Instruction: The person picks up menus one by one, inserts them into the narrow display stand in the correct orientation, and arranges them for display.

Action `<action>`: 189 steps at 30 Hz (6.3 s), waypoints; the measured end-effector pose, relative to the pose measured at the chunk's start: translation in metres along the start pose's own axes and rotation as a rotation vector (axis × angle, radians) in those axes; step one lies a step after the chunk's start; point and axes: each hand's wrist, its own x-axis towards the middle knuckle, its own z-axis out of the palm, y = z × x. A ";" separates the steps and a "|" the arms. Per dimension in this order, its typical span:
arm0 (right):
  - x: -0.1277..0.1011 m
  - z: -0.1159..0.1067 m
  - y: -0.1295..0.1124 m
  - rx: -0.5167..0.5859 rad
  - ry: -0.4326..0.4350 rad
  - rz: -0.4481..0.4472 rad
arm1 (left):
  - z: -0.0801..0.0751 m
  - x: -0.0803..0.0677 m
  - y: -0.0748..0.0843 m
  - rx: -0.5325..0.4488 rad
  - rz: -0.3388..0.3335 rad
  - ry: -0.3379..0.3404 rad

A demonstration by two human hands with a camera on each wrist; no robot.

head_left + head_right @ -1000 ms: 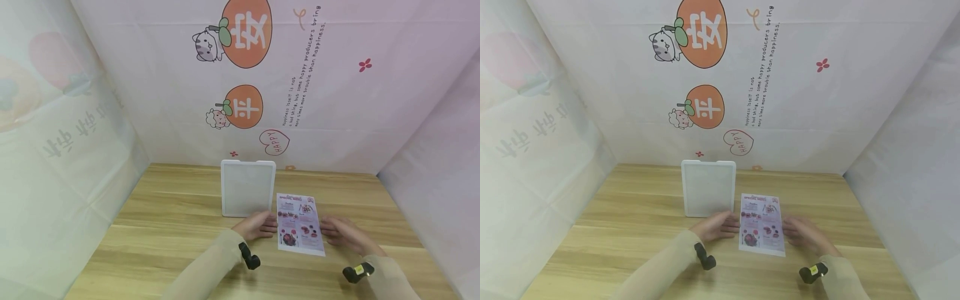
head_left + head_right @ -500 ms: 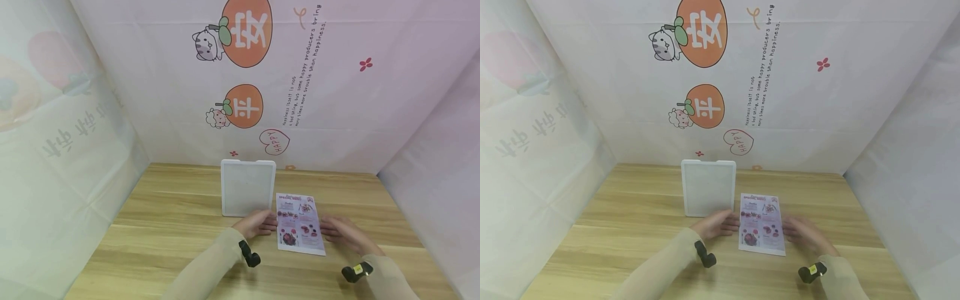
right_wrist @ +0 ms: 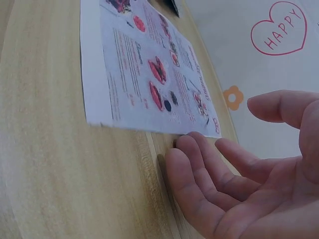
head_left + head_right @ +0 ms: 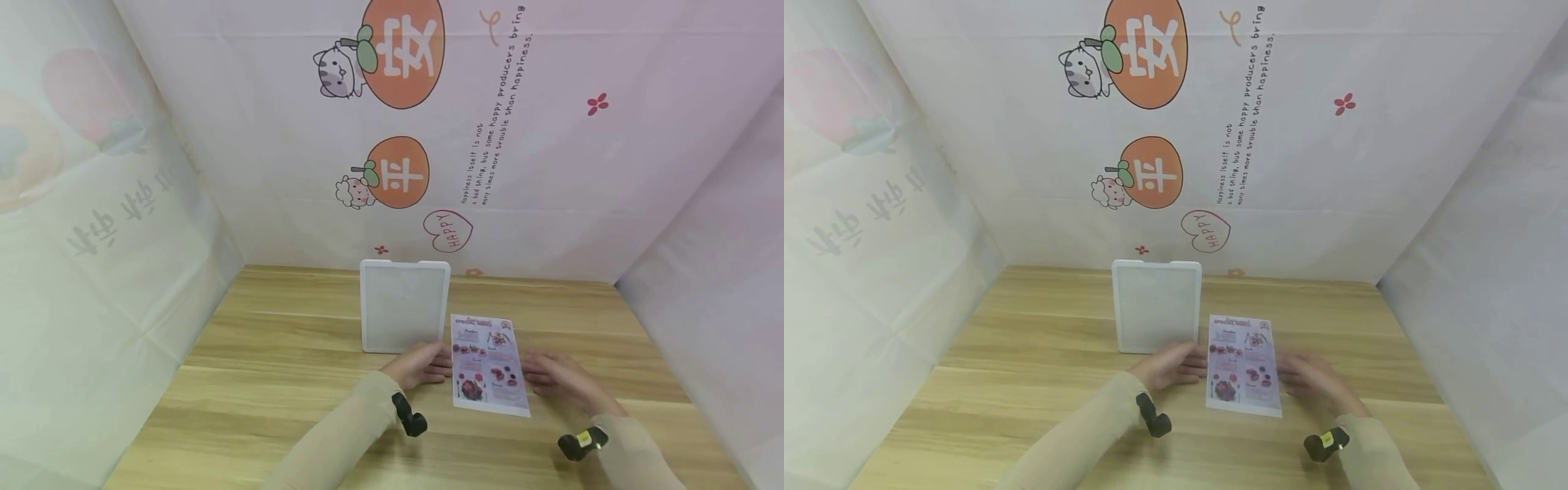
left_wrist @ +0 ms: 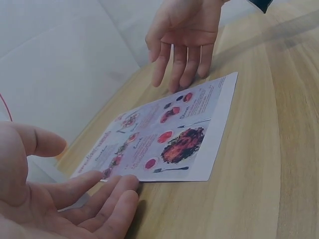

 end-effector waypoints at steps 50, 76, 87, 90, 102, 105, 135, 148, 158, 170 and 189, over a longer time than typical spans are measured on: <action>0.000 -0.006 -0.004 0.015 0.084 -0.075 | 0.010 0.023 0.010 0.071 0.169 0.125; -0.004 -0.009 -0.045 -0.133 0.181 -0.241 | 0.002 -0.003 0.068 0.420 0.436 0.236; -0.004 -0.004 -0.079 -0.193 0.220 -0.312 | -0.009 -0.020 0.098 0.506 0.501 0.290; -0.001 -0.001 -0.088 -0.232 0.232 -0.338 | -0.015 -0.023 0.105 0.506 0.505 0.308; 0.013 0.015 -0.133 -0.196 0.260 -0.403 | -0.039 -0.043 0.138 0.502 0.519 0.349; 0.017 0.018 -0.144 -0.201 0.275 -0.424 | -0.044 -0.048 0.148 0.487 0.539 0.349; 0.046 0.039 -0.234 -0.153 0.332 -0.567 | -0.081 -0.076 0.221 0.492 0.567 0.419; 0.057 0.045 -0.252 -0.140 0.312 -0.605 | -0.091 -0.078 0.230 0.433 0.618 0.442; 0.061 0.053 -0.256 -0.123 0.299 -0.624 | -0.097 -0.079 0.231 0.437 0.613 0.460; 0.069 0.055 -0.253 -0.129 0.288 -0.622 | -0.102 -0.079 0.228 0.436 0.601 0.464; 0.073 0.066 -0.254 -0.132 0.280 -0.596 | -0.112 -0.082 0.223 0.415 0.590 0.468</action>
